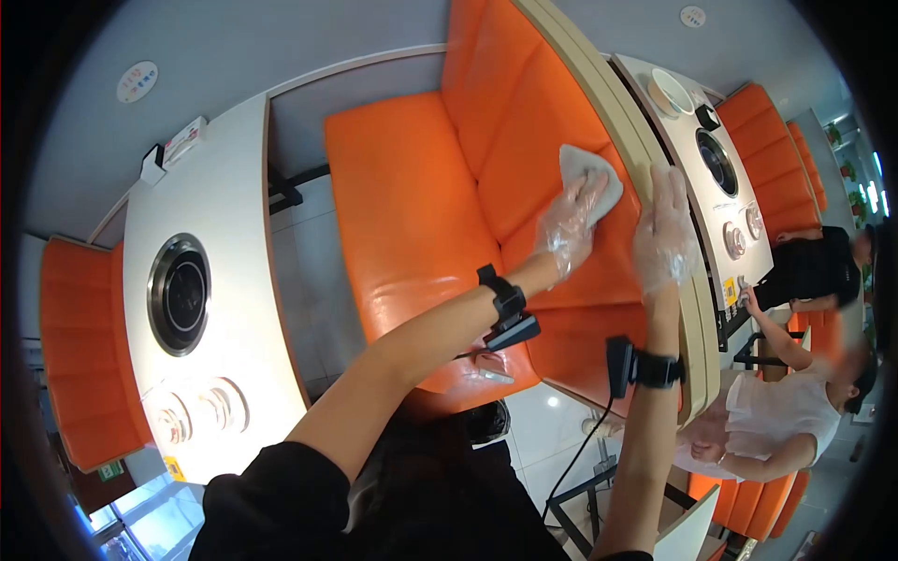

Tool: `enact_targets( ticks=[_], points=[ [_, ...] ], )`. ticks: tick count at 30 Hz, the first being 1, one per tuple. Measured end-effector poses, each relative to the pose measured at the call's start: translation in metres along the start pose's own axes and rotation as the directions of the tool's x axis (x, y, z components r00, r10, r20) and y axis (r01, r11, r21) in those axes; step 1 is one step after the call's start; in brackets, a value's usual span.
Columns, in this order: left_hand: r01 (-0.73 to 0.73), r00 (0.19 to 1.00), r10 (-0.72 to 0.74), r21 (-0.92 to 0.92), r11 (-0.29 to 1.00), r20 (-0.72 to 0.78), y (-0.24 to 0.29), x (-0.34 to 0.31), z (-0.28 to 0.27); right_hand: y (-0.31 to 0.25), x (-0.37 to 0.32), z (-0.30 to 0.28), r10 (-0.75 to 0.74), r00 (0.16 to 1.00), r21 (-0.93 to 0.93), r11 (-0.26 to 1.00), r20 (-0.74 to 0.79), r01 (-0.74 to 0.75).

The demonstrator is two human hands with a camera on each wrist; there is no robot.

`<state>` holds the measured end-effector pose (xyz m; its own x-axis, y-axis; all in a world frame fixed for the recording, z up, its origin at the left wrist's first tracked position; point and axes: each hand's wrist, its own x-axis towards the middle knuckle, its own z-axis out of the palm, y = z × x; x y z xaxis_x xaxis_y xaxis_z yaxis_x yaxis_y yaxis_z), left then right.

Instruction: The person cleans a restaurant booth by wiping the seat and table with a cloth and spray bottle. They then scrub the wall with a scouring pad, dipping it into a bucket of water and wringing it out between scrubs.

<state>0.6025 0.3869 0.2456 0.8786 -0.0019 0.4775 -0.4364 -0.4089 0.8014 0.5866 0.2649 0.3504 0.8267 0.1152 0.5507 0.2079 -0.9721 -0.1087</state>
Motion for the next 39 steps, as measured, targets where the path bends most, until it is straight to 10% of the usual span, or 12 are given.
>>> enact_targets(
  ticks=[5,7,11,13,15,17,20,24,28,35,36,39],
  points=[
    [0.185,0.949,-0.078,-0.340,0.922,0.304,0.024,-0.120,0.028,0.002,-0.077,-0.035,-0.077,0.997,0.293,0.953,-0.019,0.079],
    [0.542,0.819,-0.045,-0.745,0.388,0.573,0.028,-0.158,0.042,-0.025,-0.108,-0.055,0.055,0.989,0.495,0.861,0.138,-0.117],
    [0.378,0.908,-0.333,-0.838,0.393,0.253,0.076,-0.206,-0.026,-0.030,-0.184,-0.055,-0.026,0.962,0.474,0.873,0.273,-0.111],
    [0.567,0.665,-0.539,-0.819,-0.087,0.517,0.096,-0.196,-0.070,-0.050,-0.216,-0.056,0.047,0.881,0.694,0.597,0.470,-0.402],
    [0.625,0.646,-0.493,-0.775,-0.097,0.583,0.095,-0.210,-0.081,-0.070,-0.215,-0.068,0.049,0.815,0.623,0.618,0.578,-0.479],
    [0.573,0.791,-0.389,-0.795,0.199,0.472,0.105,-0.219,-0.090,-0.078,-0.211,-0.060,0.173,0.821,0.797,0.200,0.544,-0.570],
    [0.570,0.821,-0.397,-0.620,0.539,0.409,0.132,-0.214,-0.130,-0.089,-0.161,-0.075,0.271,0.871,0.577,0.662,0.409,-0.478],
    [0.598,0.799,-0.538,-0.446,0.666,0.268,0.112,-0.231,-0.156,-0.046,-0.058,-0.049,-0.213,0.977,0.034,0.977,0.002,0.212],
    [0.601,0.763,-0.622,-0.543,0.586,0.173,0.096,-0.248,-0.173,-0.014,-0.013,-0.034,-0.400,0.866,-0.454,0.738,0.302,0.499],
    [0.703,0.694,-0.684,-0.417,0.576,0.226,0.072,-0.259,-0.164,0.019,-0.095,-0.024,-0.413,0.836,-0.263,0.815,0.362,0.516],
    [0.701,0.697,-0.682,-0.409,0.584,0.222,0.068,-0.262,-0.160,0.029,-0.114,-0.016,-0.163,0.820,-0.440,0.778,0.549,0.449],
    [0.716,0.679,-0.696,-0.422,0.556,0.235,0.066,-0.272,-0.159,0.070,-0.209,-0.009,-0.465,0.721,-0.469,0.551,0.515,0.690]
  ],
)
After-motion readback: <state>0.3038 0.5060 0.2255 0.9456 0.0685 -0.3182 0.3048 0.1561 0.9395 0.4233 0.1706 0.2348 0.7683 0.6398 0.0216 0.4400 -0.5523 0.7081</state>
